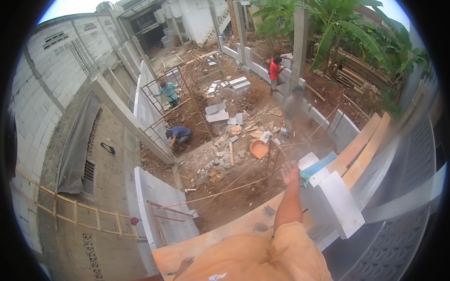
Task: The person measures and cuts white rectangular tiles on a wooden plank at a construction site. They use a tape measure to mark dimensions, a hand saw to cut the tile, and a hammer to tap the cut piece into place.
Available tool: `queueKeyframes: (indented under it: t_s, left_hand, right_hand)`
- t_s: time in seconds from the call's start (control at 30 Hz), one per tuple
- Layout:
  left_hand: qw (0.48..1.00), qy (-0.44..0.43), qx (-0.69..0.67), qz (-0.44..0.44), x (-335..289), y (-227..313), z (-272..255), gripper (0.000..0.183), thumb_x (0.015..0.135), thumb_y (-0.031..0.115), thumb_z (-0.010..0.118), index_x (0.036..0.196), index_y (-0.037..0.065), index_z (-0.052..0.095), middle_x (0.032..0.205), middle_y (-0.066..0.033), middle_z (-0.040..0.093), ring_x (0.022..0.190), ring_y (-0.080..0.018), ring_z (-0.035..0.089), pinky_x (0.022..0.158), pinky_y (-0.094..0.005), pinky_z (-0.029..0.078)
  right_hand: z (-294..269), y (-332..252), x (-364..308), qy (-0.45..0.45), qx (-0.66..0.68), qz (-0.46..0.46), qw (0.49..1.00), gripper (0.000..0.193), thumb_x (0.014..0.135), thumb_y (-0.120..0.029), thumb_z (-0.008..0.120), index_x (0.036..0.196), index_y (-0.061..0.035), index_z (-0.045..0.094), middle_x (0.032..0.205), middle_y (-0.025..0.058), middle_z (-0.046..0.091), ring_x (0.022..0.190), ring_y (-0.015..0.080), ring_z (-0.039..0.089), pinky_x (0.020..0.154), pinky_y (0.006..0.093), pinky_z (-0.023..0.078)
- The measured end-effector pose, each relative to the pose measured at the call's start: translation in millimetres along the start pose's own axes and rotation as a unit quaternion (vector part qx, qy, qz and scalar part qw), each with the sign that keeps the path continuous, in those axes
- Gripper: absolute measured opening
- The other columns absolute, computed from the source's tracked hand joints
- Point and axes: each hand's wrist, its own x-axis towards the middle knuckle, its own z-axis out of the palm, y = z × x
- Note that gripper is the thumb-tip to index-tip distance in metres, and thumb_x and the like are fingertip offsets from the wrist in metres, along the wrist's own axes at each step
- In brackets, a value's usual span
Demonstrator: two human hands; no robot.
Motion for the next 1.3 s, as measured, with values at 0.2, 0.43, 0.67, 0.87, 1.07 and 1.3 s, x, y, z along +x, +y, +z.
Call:
queueKeyframes:
  t_s: [0.2, 0.43, 0.67, 0.87, 1.07, 1.3]
  left_hand:
    - [0.999, 0.007, 0.032, 0.01, 5.1, 15.0, 0.1, 0.047, 0.097, 0.026, 0.057, 0.135, -0.001, 0.057, 0.113, -0.0169, 0.066, 0.099, -0.0238, 0.062, 0.086, -0.0337, 0.051]
    - [0.998, -0.003, 0.069, 0.007, 25.6, 1.0, 9.0, 0.046, 0.1, 0.031, 0.054, 0.135, 0.003, 0.057, 0.104, -0.0133, 0.065, 0.084, -0.0213, 0.058, 0.077, -0.0336, 0.052]
    - [0.999, 0.015, 0.048, 0.016, 46.0, -20.4, 25.7, 0.044, 0.101, 0.033, 0.053, 0.134, 0.005, 0.06, 0.092, -0.0102, 0.064, 0.07, -0.0194, 0.054, 0.068, -0.0352, 0.052]
    - [0.998, 0.005, 0.062, -0.005, 25.3, 54.9, 50.6, 0.046, 0.1, 0.034, 0.054, 0.136, 0.005, 0.058, 0.101, -0.0125, 0.062, 0.08, -0.0227, 0.054, 0.075, -0.0367, 0.05]
    - [0.997, 0.019, 0.073, -0.016, -6.3, 94.3, 76.3, 0.048, 0.099, 0.034, 0.055, 0.138, 0.005, 0.056, 0.109, -0.0148, 0.061, 0.089, -0.0259, 0.054, 0.082, -0.0383, 0.048]
    - [0.994, 0.039, 0.091, -0.038, -42.1, 100.8, 99.8, 0.051, 0.098, 0.034, 0.056, 0.14, 0.005, 0.053, 0.119, -0.0176, 0.059, 0.101, -0.0297, 0.054, 0.091, -0.0401, 0.046]
  right_hand:
    - [-4.3, 1.9, 8.1, -0.013, 0.033, 0.013, 0.999, 0.072, 0.097, -0.051, 0.057, 0.156, -0.0176, 0.031, 0.151, 0.0056, 0.047, 0.136, 0.0256, 0.047, 0.111, 0.043, 0.037]
    - [-17.1, -5.8, 28.2, 0.038, 0.031, 0.012, 0.999, 0.064, 0.1, -0.043, 0.055, 0.152, -0.0134, 0.034, 0.147, 0.0126, 0.05, 0.13, 0.0316, 0.052, 0.107, 0.0462, 0.042]
    - [-27.0, -18.0, 55.0, 0.091, -0.023, 0.05, 0.994, 0.055, 0.101, -0.035, 0.052, 0.149, -0.0098, 0.04, 0.148, 0.0115, 0.051, 0.13, 0.0295, 0.053, 0.107, 0.044, 0.043]
    - [-48.2, -35.2, 90.7, 0.083, -0.054, 0.049, 0.994, 0.062, 0.103, -0.038, 0.053, 0.153, -0.009, 0.034, 0.146, 0.0155, 0.052, 0.125, 0.0309, 0.056, 0.103, 0.0438, 0.046]
    - [-30.5, -40.2, 120.9, 0.065, -0.051, 0.063, 0.995, 0.057, 0.102, -0.033, 0.052, 0.151, -0.0083, 0.037, 0.149, 0.0139, 0.049, 0.129, 0.0312, 0.053, 0.106, 0.0449, 0.044]
    - [-6.7, -45.5, 153.5, 0.034, -0.068, 0.08, 0.994, 0.057, 0.102, -0.035, 0.051, 0.15, -0.0084, 0.038, 0.149, 0.0144, 0.049, 0.13, 0.0317, 0.052, 0.107, 0.0449, 0.043]
